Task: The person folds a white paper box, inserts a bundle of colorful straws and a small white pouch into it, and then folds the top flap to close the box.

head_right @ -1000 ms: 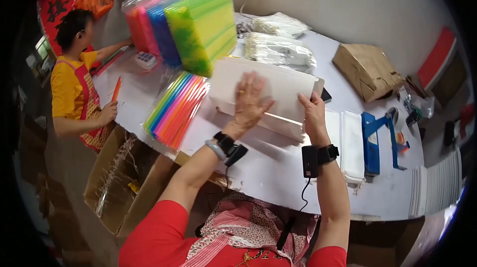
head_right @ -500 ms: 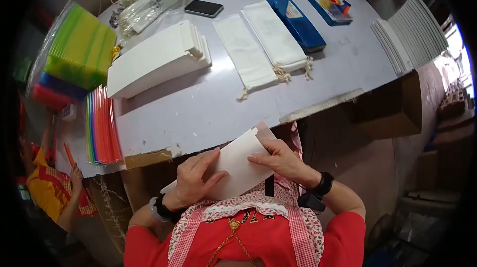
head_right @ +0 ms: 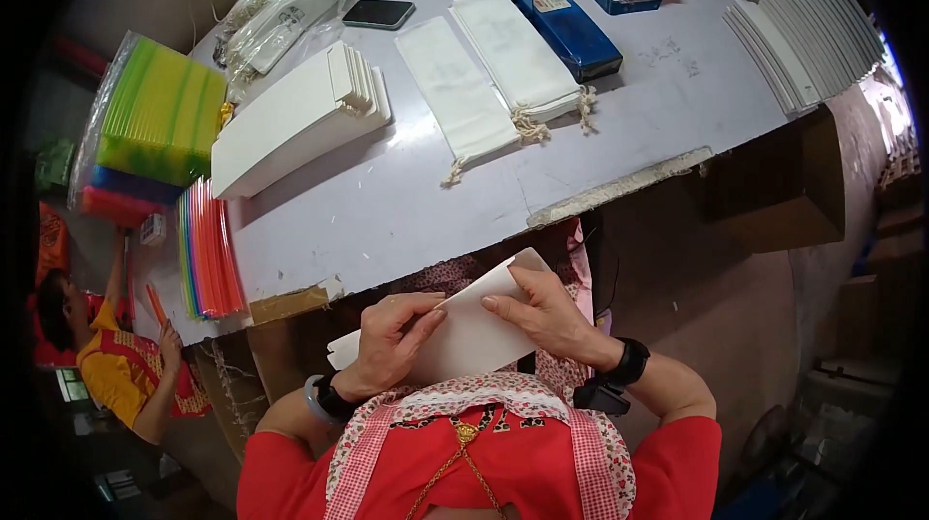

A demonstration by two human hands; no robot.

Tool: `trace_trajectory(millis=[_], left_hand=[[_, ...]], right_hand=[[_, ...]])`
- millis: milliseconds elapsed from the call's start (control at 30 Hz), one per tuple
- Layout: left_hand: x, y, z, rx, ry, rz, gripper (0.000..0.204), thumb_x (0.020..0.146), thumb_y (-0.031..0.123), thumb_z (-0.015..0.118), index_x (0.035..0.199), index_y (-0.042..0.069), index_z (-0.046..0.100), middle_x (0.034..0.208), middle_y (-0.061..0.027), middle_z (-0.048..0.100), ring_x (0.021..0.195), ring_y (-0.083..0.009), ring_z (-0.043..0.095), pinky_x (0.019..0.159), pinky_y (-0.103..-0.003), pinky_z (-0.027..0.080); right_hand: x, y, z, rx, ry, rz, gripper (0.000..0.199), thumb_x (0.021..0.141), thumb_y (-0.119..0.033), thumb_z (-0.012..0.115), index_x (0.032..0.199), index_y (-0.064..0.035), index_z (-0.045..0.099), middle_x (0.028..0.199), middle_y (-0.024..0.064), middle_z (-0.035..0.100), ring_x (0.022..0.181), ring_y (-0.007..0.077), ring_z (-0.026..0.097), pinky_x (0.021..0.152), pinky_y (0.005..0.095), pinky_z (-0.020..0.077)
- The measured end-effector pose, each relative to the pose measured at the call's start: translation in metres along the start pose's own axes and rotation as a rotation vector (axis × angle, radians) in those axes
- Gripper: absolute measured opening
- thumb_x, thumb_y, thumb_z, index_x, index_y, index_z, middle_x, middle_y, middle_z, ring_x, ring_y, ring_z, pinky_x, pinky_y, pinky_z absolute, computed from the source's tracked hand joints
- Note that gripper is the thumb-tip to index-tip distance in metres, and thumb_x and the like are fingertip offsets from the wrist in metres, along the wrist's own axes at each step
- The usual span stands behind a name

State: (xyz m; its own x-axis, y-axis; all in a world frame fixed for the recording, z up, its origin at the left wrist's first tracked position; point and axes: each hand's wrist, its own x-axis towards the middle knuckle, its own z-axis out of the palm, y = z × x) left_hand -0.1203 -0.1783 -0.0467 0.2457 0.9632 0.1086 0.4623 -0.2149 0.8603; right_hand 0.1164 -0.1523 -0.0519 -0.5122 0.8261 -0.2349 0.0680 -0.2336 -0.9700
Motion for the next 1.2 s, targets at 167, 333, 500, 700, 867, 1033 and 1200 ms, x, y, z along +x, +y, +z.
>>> trace_trajectory(millis=[167, 333, 500, 700, 867, 1033, 1200], left_hand=[[0.047, -0.026, -0.010, 0.072, 0.121, -0.059, 0.011, 0.085, 0.014, 0.065, 0.084, 0.002, 0.067, 0.073, -0.0150, 0.062, 0.063, -0.0267, 0.059, 0.057, -0.035, 0.046], [0.110, -0.089, -0.021, 0.448, 0.010, 0.215, 0.010, 0.088, 0.013, 0.059, 0.095, 0.005, 0.058, 0.072, -0.0174, 0.061, 0.067, -0.0350, 0.060, 0.058, -0.042, 0.046], [0.138, -0.099, -0.018, 0.563, -0.226, 0.178, 0.021, 0.089, 0.013, 0.056, 0.108, 0.009, 0.050, 0.069, -0.0174, 0.060, 0.068, -0.0398, 0.060, 0.059, -0.048, 0.047], [0.137, -0.074, -0.047, 0.517, -0.133, 0.059, 0.036, 0.090, 0.024, 0.055, 0.123, 0.011, 0.048, 0.109, -0.0177, 0.058, 0.101, -0.0369, 0.055, 0.081, -0.048, 0.044], [0.049, -0.055, -0.037, 0.860, -0.283, 0.176, 0.065, 0.087, 0.043, 0.057, 0.141, 0.014, 0.037, 0.150, -0.0153, 0.026, 0.140, -0.0370, 0.019, 0.110, -0.056, 0.014], [0.035, -0.075, -0.034, 0.806, -0.299, 0.178, 0.067, 0.088, 0.051, 0.052, 0.143, 0.016, 0.037, 0.153, -0.0136, 0.022, 0.143, -0.0340, 0.013, 0.112, -0.057, 0.007], [0.058, -0.089, -0.055, 0.761, -0.233, 0.256, 0.062, 0.087, 0.044, 0.059, 0.139, 0.015, 0.043, 0.148, -0.0143, 0.032, 0.137, -0.0330, 0.028, 0.110, -0.052, 0.022]], right_hand=[[0.036, -0.005, -0.019, -0.470, 0.280, -0.270, 0.045, 0.085, -0.015, 0.069, 0.122, 0.0010, 0.051, 0.115, 0.0141, 0.060, 0.096, 0.0190, 0.060, 0.080, 0.0312, 0.0498], [0.083, -0.038, 0.009, -1.045, 0.325, -0.665, 0.063, 0.082, -0.024, 0.068, 0.134, -0.0020, 0.041, 0.137, 0.0225, 0.043, 0.125, 0.0362, 0.045, 0.103, 0.0434, 0.0380], [0.131, 0.025, 0.021, -1.097, 0.235, -0.567, 0.073, 0.083, -0.049, 0.059, 0.138, -0.0051, 0.039, 0.146, 0.0223, 0.029, 0.138, 0.0375, 0.024, 0.114, 0.0466, 0.0178], [0.139, 0.035, 0.020, -1.135, 0.249, -0.477, 0.076, 0.083, -0.055, 0.055, 0.140, -0.0069, 0.039, 0.149, 0.0226, 0.024, 0.140, 0.0376, 0.019, 0.115, 0.0464, 0.0134], [0.138, 0.037, 0.022, -1.242, 0.235, -0.459, 0.073, 0.085, -0.054, 0.052, 0.139, -0.0063, 0.041, 0.150, 0.0210, 0.023, 0.141, 0.0369, 0.016, 0.115, 0.0470, 0.0128], [0.135, 0.033, 0.027, -1.324, 0.225, -0.466, 0.071, 0.086, -0.053, 0.051, 0.138, -0.0053, 0.042, 0.151, 0.0181, 0.024, 0.142, 0.0356, 0.014, 0.115, 0.0470, 0.0115], [0.128, 0.030, 0.026, -1.187, 0.247, -0.533, 0.065, 0.084, -0.043, 0.058, 0.135, -0.0039, 0.044, 0.150, 0.0161, 0.027, 0.141, 0.0349, 0.018, 0.115, 0.0472, 0.0157]])
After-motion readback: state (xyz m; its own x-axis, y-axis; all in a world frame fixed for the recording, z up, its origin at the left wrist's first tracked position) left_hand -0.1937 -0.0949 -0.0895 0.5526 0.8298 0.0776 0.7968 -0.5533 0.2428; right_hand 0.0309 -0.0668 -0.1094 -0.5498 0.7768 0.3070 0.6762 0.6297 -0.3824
